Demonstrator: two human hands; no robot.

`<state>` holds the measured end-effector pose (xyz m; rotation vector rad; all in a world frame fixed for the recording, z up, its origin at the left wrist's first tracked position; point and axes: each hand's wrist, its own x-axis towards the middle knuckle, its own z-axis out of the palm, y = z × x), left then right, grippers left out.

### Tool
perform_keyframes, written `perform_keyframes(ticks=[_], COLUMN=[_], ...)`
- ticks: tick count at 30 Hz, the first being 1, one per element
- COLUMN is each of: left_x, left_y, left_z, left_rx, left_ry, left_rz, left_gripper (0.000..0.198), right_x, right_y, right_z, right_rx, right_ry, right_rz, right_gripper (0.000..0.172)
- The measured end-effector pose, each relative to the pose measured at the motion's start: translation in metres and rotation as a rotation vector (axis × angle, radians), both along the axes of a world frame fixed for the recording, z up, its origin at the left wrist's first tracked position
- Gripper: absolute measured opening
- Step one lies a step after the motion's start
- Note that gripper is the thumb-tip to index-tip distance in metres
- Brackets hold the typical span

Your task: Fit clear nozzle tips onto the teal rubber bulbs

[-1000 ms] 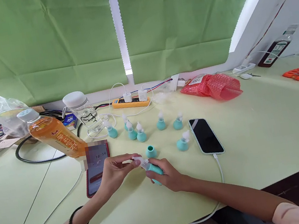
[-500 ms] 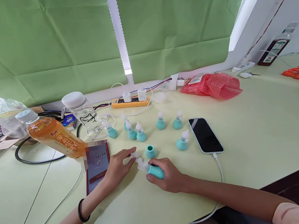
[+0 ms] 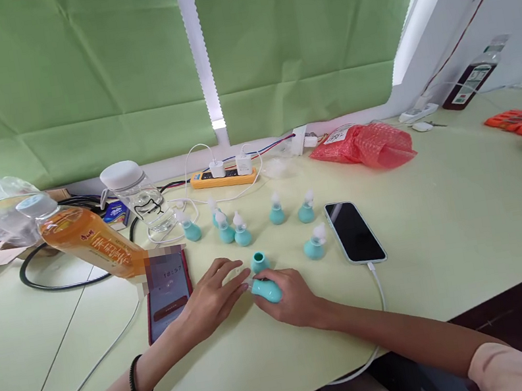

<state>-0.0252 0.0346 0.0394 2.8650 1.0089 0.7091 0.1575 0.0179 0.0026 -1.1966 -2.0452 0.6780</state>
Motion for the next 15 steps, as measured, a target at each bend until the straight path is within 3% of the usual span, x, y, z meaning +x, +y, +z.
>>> perform_keyframes(ticks=[8,15], left_x=[0.007,0.004], left_y=[-0.005,-0.002], left_z=[-0.009,0.000], left_rx=[0.121,-0.120], left_ry=[0.084,-0.073], left_rz=[-0.065,-0.050], left_gripper=[0.018,0.017], right_x=[-0.001,0.001], right_y=[0.000,-0.002], right_z=[-0.006,-0.011], right_rx=[0.084,0.260], right_ry=[-0.030,-0.083], right_rz=[-0.028,-0.039], right_gripper=[0.018,0.023])
